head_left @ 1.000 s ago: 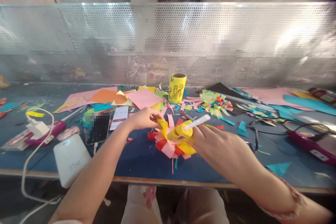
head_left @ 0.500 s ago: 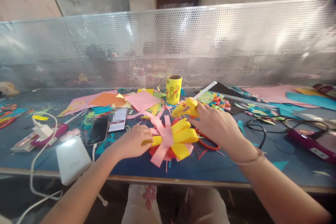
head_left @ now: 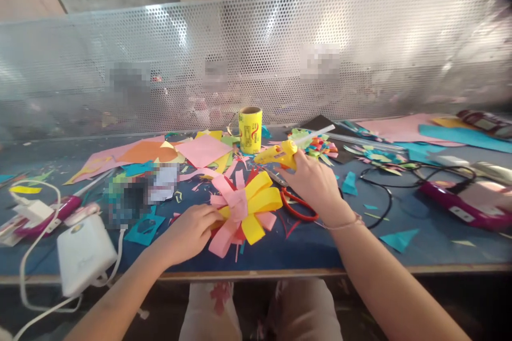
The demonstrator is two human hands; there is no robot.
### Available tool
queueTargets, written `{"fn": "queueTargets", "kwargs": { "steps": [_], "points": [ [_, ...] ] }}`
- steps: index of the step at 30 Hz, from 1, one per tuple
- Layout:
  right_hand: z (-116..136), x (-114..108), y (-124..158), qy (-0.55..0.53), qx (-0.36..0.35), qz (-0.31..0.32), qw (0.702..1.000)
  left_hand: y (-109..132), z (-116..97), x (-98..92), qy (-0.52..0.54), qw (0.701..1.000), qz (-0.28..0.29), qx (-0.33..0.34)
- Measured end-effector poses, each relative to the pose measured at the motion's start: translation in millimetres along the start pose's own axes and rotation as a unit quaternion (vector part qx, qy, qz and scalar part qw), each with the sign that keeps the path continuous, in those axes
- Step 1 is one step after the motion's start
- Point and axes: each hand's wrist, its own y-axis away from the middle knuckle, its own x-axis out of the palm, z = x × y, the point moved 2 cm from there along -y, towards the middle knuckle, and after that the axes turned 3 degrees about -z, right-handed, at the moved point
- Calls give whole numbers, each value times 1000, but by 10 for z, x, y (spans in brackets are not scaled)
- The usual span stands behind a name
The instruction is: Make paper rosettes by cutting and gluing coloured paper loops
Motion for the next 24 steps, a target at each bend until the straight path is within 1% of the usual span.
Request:
{"fn": "queueTargets", "kwargs": {
  "steps": [4, 6, 8, 10, 13, 15, 18, 21, 24],
  "points": [
    [-22, -21, 39, -5, -1, -2, 1000, -67, -43, -57, -16, 999, 36, 11],
    [-40, -40, 57, -15, 0, -6, 1000, -120, -69, -124, -19, 998, 57, 8],
    [-67, -63, 66, -25, 8, -8, 1000, -175, -116, -213, -18, 998, 64, -2],
    [-100, -101, 69, -34, 21, -14, 999, -228, -207, -310, -18, 999, 44, -12],
    [-160, -211, 103, -41, 39, -28, 998, -306, -434, -398, -34, 999, -13, -8],
    [-209, -318, 179, -42, 50, -34, 997, -363, -610, -382, -56, 998, -35, 2],
    [-283, -497, 390, -36, 54, -49, 997, -452, -811, -266, -78, 997, -18, -12],
    [-333, -631, 650, -23, 42, -67, 997, -513, -908, -156, -93, 994, -9, -57],
    [-347, -681, 857, -14, 33, -71, 997, -508, -931, -132, -95, 989, -19, -107]
  ]
}}
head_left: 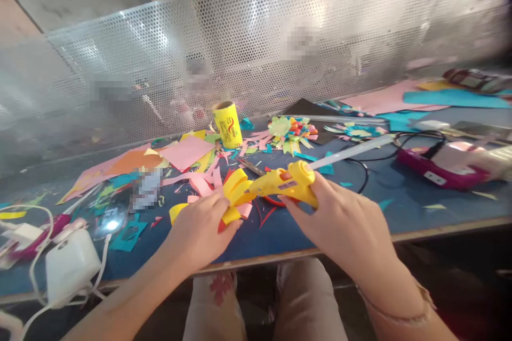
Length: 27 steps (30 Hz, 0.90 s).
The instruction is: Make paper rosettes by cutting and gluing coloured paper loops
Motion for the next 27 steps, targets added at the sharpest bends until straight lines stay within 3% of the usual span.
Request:
{"fn": "queueTargets", "kwargs": {
  "steps": [6, 14, 19, 27],
  "points": [
    [75, 26, 195, -22, -17, 27, 999, 104, 157, -79, 30, 999, 5, -15],
    [243, 13, 287, -50, -58, 8, 997, 94, 431, -103, 96, 994, 7, -55],
    [325, 0, 245, -45, -69, -4, 997, 58, 455, -114, 164, 985, 27, -42],
    [419, 94, 280, -9, -92, 14, 996, 140, 392, -117, 189, 981, 43, -25]
  ]
}}
